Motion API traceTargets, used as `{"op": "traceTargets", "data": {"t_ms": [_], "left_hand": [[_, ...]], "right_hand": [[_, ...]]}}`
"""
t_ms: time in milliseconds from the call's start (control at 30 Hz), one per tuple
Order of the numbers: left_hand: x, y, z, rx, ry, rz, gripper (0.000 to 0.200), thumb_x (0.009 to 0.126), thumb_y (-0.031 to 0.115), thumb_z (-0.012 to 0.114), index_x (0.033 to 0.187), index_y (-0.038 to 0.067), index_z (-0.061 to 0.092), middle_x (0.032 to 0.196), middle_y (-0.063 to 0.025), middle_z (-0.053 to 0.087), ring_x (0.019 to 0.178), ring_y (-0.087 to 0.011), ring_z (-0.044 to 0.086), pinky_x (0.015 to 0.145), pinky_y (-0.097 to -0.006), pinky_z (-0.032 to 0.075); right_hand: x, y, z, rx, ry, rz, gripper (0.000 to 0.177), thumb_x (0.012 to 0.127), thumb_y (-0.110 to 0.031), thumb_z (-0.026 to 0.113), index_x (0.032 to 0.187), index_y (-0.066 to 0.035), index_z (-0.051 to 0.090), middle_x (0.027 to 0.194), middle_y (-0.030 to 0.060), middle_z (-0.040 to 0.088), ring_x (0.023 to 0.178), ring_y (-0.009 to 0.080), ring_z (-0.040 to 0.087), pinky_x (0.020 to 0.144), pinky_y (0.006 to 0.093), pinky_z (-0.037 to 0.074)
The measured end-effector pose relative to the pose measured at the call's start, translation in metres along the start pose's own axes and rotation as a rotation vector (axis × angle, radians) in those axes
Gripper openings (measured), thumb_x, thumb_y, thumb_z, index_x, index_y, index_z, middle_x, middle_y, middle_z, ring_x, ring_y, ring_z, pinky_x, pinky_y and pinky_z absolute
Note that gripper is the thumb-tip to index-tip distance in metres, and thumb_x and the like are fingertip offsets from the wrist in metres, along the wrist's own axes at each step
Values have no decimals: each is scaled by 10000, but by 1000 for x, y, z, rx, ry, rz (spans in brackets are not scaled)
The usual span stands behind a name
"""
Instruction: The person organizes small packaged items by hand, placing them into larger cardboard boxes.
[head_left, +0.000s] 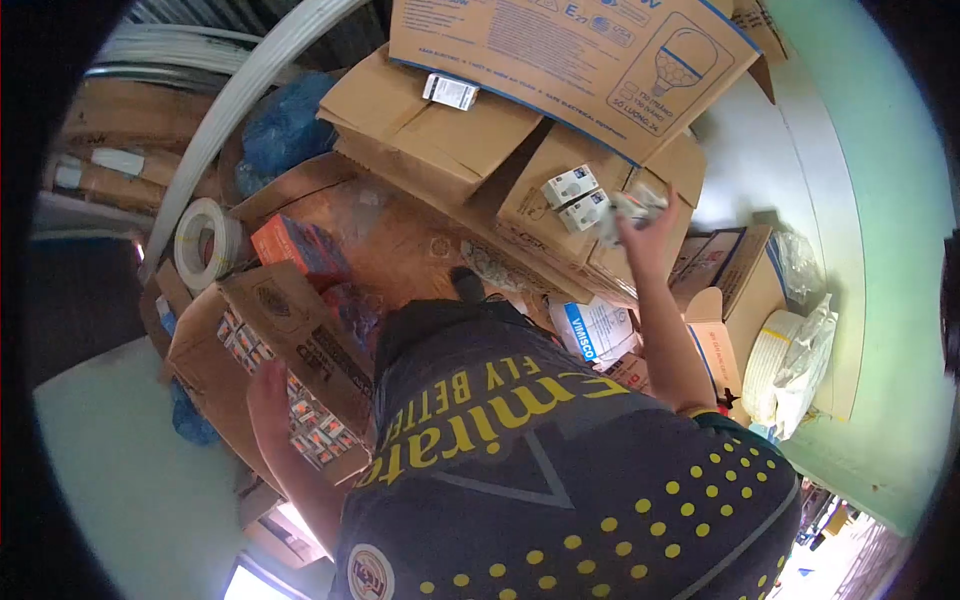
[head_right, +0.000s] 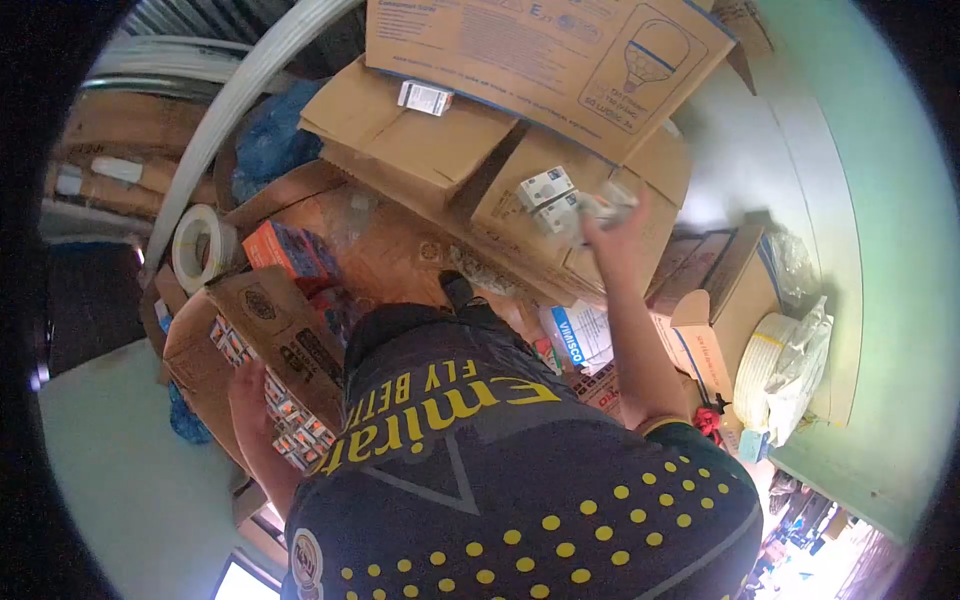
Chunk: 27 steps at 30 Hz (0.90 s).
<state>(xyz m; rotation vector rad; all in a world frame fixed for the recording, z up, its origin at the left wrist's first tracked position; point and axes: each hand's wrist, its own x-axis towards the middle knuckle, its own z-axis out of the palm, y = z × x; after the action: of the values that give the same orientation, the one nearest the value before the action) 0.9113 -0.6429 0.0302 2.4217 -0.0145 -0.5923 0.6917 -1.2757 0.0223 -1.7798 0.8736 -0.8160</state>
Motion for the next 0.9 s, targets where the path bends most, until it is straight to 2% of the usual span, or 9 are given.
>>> {"op": "traceTargets", "data": {"t_ms": [100, 167, 267, 367, 467, 667, 700, 833, 900], "left_hand": [[-24, 155, -2, -556, -207, 71, 413, 1028, 289, 621, 1370, 57, 607, 1157, -67, 693, 1022, -163, 656, 907, -320, 537], [-28, 218, 20, -658, -351, 278, 596, 981, 254, 699, 1507, 91, 471, 1315, -92, 608, 1141, -190, 616, 901, -331, 548], [-34, 276, 55, -599, -316, 499, 829, 886, 256, 801, 1563, 79, 355, 1315, -151, 607, 1142, -259, 631, 913, -385, 556], [-39, 296, 60, -276, -120, 515, 1001, 812, 274, 876, 1585, 38, 286, 1419, -186, 523, 1271, -252, 575, 1053, -389, 493], [-25, 278, 65, -484, -184, 487, 954, 812, 155, 866, 1568, 28, 297, 1400, -190, 551, 1276, -236, 574, 1060, -374, 486], [-31, 259, 65, -441, -253, 505, 875, 824, 46, 829, 1549, 46, 338, 1356, -167, 602, 1223, -215, 607, 1053, -360, 483], [-30, 257, 61, -397, -223, 548, 854, 823, 44, 828, 1539, 45, 362, 1340, -155, 619, 1213, -212, 612, 1050, -357, 483], [-37, 270, 49, -226, 3, 695, 750, 805, 36, 828, 1470, 31, 482, 1275, -138, 661, 1189, -228, 643, 1020, -372, 511], [-39, 277, 57, -229, 76, 759, 789, 781, 30, 835, 1483, 46, 474, 1252, -149, 668, 1160, -283, 666, 998, -397, 530]], "right_hand": [[-22, -76, 83, 39, -352, -358, 1245, 715, -192, 868, 1637, -57, 41, 1438, 203, 436, 1374, 309, 467, 1113, 435, 453], [-28, -116, 125, -82, -632, -534, 1152, 627, -260, 910, 1531, 11, 250, 1486, 253, 406, 1398, 414, 409, 1173, 487, 329], [-45, -156, 177, 81, -659, -992, 1092, 638, -282, 917, 1534, -97, 320, 1521, 249, 409, 1353, 481, 429, 1121, 557, 362], [-59, -162, 200, 146, -654, -1101, 1027, 684, -295, 902, 1544, -128, 366, 1519, 212, 435, 1325, 479, 469, 1105, 558, 385], [-55, -193, 178, -66, -878, -936, 1034, 676, -318, 909, 1555, -123, 400, 1510, 206, 454, 1294, 469, 506, 1092, 538, 408], [-49, -162, 156, 290, -1118, -255, 984, 717, -287, 928, 1542, -97, 429, 1447, 178, 537, 1338, 319, 537, 1114, 448, 433], [-43, -156, 150, 283, -1153, -224, 868, 809, -216, 876, 1533, -83, 415, 1426, 155, 559, 1333, 289, 548, 1142, 459, 431], [-28, -139, 143, 1043, -934, 664, 584, 1026, -288, 632, 1528, -111, 393, 1448, 177, 560, 1318, 316, 577, 1168, 566, 409], [-31, -126, 147, 1264, -943, 706, 542, 1042, -316, 603, 1511, -120, 414, 1459, 149, 561, 1324, 295, 576, 1170, 561, 411]]}}
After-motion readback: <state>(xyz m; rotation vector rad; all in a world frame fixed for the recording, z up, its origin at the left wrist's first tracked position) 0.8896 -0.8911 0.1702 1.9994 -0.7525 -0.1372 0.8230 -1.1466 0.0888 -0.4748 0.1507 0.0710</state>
